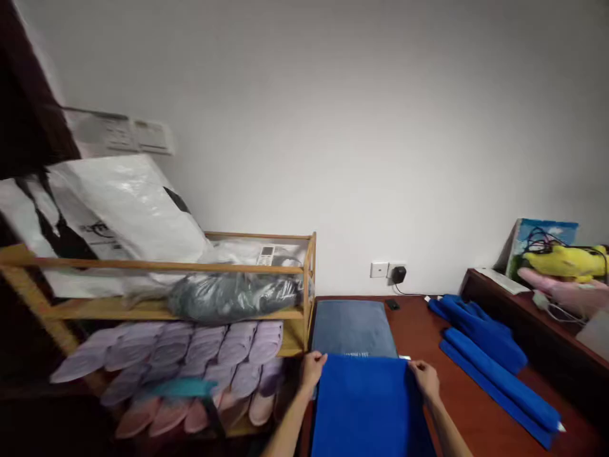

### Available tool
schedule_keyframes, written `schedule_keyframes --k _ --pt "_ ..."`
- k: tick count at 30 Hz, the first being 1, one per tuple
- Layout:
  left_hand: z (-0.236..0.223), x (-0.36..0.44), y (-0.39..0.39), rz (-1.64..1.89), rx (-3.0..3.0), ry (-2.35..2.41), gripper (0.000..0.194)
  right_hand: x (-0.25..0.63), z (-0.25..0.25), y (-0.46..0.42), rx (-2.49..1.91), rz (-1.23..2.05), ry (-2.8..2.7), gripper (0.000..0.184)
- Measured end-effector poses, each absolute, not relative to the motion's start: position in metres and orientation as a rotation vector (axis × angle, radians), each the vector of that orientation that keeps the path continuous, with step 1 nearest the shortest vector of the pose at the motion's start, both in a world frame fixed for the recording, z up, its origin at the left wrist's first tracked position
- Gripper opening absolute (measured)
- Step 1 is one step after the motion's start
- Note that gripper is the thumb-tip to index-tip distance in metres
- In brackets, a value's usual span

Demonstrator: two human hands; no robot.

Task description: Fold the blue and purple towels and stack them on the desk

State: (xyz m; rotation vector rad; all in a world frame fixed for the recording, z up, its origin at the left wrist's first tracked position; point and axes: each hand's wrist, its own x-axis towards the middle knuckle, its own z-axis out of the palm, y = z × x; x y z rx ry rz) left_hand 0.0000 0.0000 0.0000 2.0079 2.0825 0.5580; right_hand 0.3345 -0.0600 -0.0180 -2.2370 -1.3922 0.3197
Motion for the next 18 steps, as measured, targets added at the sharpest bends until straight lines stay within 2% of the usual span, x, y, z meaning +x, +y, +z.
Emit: schedule_keyframes --k 2,4,7,9,13,18 --pt "0.001 0.010 -0.020 0.647 1.998 2.153 0.023 0.313 -0.018 -0.066 -2.262 0.208 -1.332 0.052" --pt "-0.003 0.027 -0.039 0.686 2.077 2.119 0.036 0.283 -0.021 -0.072 -2.199 0.150 -1.405 0.055" --pt "-0.018 0.056 -0.062 0.630 2.498 1.603 0.051 0.229 -0.029 -0.077 -1.883 0.163 -1.774 0.054" --pt "-0.029 0.065 -0.068 0.510 2.572 1.507 0.054 0.208 -0.035 -0.077 -1.747 0.225 -1.980 0.054" --pt "-0.034 0.040 -0.058 0.404 2.524 1.675 0.056 0.241 -0.043 -0.078 -1.989 0.190 -1.930 0.060" --pt "-0.013 0.010 -0.051 0.333 2.471 1.836 0.054 0.293 -0.046 -0.085 -2.182 0.075 -1.838 0.067"
